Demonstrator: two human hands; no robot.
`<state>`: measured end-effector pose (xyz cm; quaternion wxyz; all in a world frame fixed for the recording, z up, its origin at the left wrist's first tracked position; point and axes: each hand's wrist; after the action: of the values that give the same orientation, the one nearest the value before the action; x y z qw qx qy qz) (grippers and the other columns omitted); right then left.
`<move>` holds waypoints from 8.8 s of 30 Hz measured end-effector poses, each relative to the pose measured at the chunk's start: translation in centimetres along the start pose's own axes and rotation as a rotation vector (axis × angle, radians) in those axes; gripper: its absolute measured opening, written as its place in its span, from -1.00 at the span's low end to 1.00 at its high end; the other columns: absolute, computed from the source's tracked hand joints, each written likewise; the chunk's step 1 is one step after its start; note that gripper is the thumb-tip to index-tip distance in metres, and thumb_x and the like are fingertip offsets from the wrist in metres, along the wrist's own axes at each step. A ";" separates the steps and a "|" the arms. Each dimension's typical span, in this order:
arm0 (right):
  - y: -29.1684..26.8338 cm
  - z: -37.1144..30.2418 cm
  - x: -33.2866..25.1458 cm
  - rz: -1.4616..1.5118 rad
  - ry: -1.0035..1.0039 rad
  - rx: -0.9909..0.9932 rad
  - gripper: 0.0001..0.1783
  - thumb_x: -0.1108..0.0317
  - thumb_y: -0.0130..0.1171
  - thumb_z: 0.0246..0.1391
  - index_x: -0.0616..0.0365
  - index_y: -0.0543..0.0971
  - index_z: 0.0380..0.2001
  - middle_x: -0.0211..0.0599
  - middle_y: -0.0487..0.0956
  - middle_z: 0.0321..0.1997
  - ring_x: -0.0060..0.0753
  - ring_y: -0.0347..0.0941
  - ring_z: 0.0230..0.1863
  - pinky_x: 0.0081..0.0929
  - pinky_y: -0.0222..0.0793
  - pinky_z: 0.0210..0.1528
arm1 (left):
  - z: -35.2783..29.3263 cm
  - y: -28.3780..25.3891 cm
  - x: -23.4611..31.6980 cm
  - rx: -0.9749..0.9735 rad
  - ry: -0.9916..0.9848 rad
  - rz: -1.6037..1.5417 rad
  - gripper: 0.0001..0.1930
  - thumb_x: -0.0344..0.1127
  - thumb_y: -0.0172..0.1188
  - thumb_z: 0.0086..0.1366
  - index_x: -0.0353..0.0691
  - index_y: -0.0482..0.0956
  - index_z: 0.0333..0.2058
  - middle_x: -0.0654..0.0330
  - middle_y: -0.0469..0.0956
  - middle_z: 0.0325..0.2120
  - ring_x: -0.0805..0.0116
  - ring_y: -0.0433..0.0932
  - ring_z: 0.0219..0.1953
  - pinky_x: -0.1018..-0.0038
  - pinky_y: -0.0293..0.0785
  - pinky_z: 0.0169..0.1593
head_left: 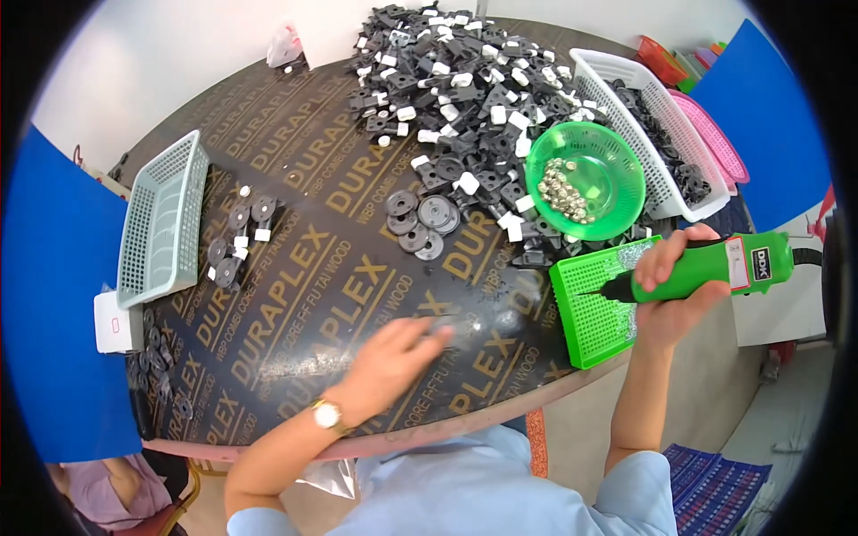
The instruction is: Assembling small plastic components using an electric screwdriver at a workstation.
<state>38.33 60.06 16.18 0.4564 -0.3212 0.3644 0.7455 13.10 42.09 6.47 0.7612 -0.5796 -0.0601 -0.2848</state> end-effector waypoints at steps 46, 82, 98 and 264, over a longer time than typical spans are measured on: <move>10.4 -4.9 4.3 -0.175 0.027 -0.160 -0.43 0.15 0.32 -0.09 0.25 0.29 -0.16 -0.36 0.37 -0.57 -0.56 0.30 -0.63 -0.65 0.22 -0.61 | 3.7 3.8 3.2 0.138 0.029 0.107 -0.53 -0.46 0.09 -0.08 -0.22 0.43 -0.08 0.14 0.38 -0.32 0.30 0.37 -0.36 0.49 0.45 -0.31; -5.9 1.6 4.6 -0.299 -0.137 0.031 -0.34 -0.18 0.09 0.01 0.24 0.27 -0.15 -0.35 0.31 -0.58 -0.54 0.26 -0.62 -0.58 0.21 -0.59 | 3.6 2.6 4.8 0.036 -0.211 0.187 -0.53 -0.26 0.34 -0.08 -0.29 0.39 -0.20 -0.15 0.28 0.01 0.01 0.37 -0.05 0.25 0.36 -0.04; 6.9 -2.1 2.9 0.283 0.046 -0.222 -0.24 -0.33 0.04 -0.08 0.15 0.25 -0.13 -0.40 0.29 -0.66 -0.57 0.22 -0.73 -0.63 0.20 -0.72 | 3.1 3.5 3.9 0.196 -0.124 0.168 -0.46 -0.25 0.35 -0.10 -0.40 0.42 -0.14 -0.21 0.31 -0.01 -0.01 0.44 -0.14 0.32 0.47 -0.13; -5.5 2.6 5.2 -0.303 -0.157 0.060 -0.34 -0.18 0.08 0.01 0.23 0.28 -0.16 -0.36 0.33 -0.55 -0.56 0.27 -0.60 -0.60 0.23 -0.56 | -6.4 -8.1 -12.5 0.091 -0.652 0.752 -0.42 -0.08 0.04 0.25 -0.26 0.20 0.16 0.03 0.14 0.20 0.09 0.05 0.27 0.20 -0.01 0.24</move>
<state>41.03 66.28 11.90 0.6002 -0.2992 0.2971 0.6797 -2.88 39.38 6.04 0.7772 -0.5863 -0.0942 0.2081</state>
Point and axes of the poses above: each hand's wrist, its own z-axis towards the middle knuckle, its own y-axis out of the palm, x = y × z
